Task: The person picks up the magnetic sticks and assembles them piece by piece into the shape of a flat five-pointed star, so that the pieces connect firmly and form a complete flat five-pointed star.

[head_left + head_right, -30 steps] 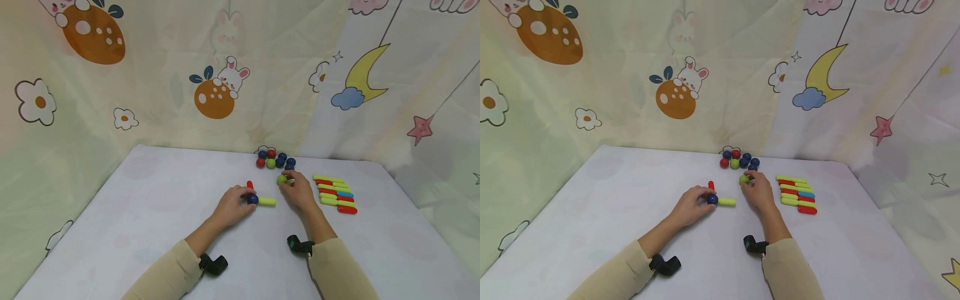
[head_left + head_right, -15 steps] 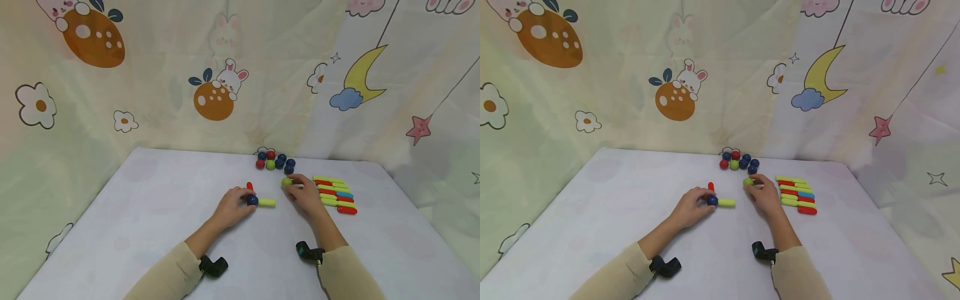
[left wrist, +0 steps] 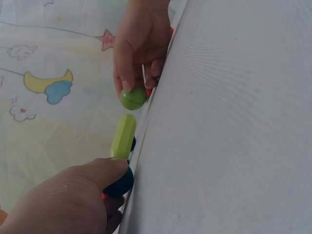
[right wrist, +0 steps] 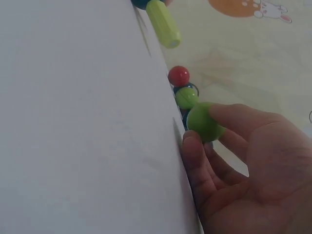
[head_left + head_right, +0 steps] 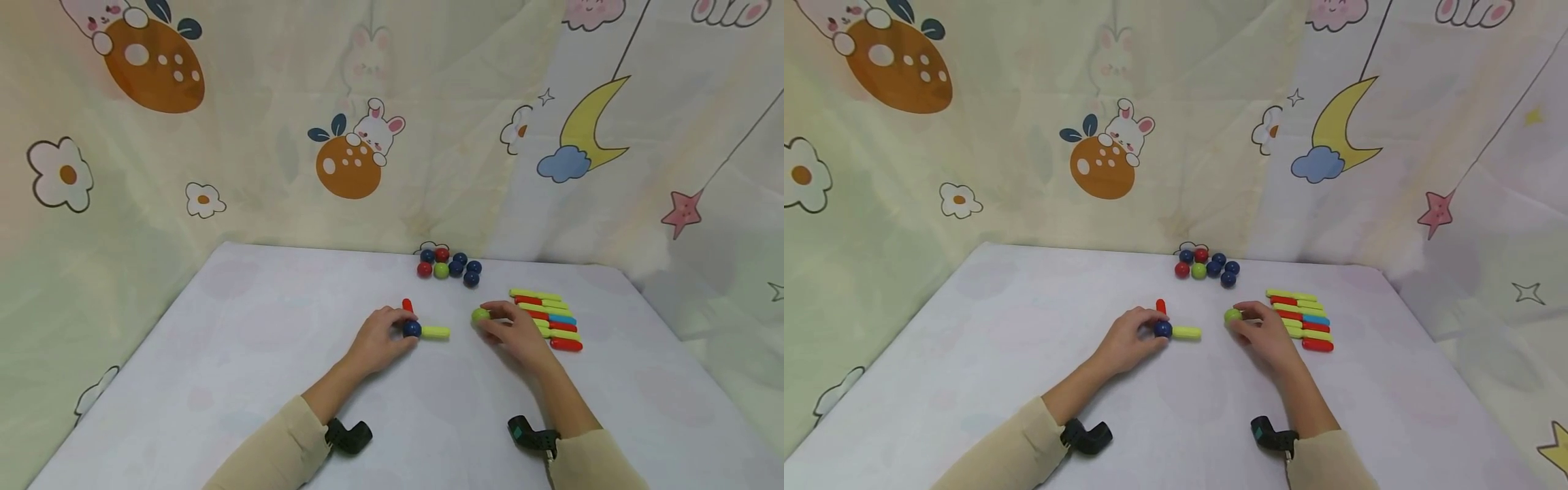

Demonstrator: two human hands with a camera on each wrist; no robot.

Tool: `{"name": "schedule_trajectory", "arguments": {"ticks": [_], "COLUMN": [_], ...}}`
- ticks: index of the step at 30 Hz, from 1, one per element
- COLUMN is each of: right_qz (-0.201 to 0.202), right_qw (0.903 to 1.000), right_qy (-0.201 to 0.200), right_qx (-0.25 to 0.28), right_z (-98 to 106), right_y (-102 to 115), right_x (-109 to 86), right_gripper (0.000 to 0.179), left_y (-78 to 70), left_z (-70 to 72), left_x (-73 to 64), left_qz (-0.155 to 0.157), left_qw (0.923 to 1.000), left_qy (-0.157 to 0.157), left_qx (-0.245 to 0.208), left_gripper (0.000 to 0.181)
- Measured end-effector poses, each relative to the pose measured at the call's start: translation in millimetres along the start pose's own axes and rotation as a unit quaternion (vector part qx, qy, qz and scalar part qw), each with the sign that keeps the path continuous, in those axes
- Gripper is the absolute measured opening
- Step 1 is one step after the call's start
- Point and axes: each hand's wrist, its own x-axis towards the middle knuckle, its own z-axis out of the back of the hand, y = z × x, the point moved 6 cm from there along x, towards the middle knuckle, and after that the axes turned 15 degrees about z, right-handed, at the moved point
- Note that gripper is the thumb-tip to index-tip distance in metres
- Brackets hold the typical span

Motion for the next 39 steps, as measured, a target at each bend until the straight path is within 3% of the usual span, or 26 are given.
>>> {"name": "schedule_trajectory", "arguments": {"ticks": [13, 20, 39], "right_qz": [0.061, 0.112, 0.111], "right_qw": [0.9932, 0.9867, 0.9842], "right_qy": [0.064, 0.082, 0.092], "right_qx": [-0.076, -0.085, -0.103], "right_z": [-7.7, -12.5, -20.7], "right_y": [15.1, 25.0, 30.2], "right_x": [-7.3, -7.9, -7.9], "right_gripper": [0.042, 0.036, 0.03], "left_y": [0.2, 2.6, 4.1], "left_z": [-0.3, -0.9, -2.5], "left_x": [-0.1, 0.2, 1.4], "left_qz": [0.001, -0.001, -0.003], "left_qw": [1.0, 1.0, 1.0], "left_qy": [-0.002, -0.009, -0.008], "left_qx": [-0.001, 0.0, 0.001], "left_gripper": [0.036, 0.035, 0.036]}}
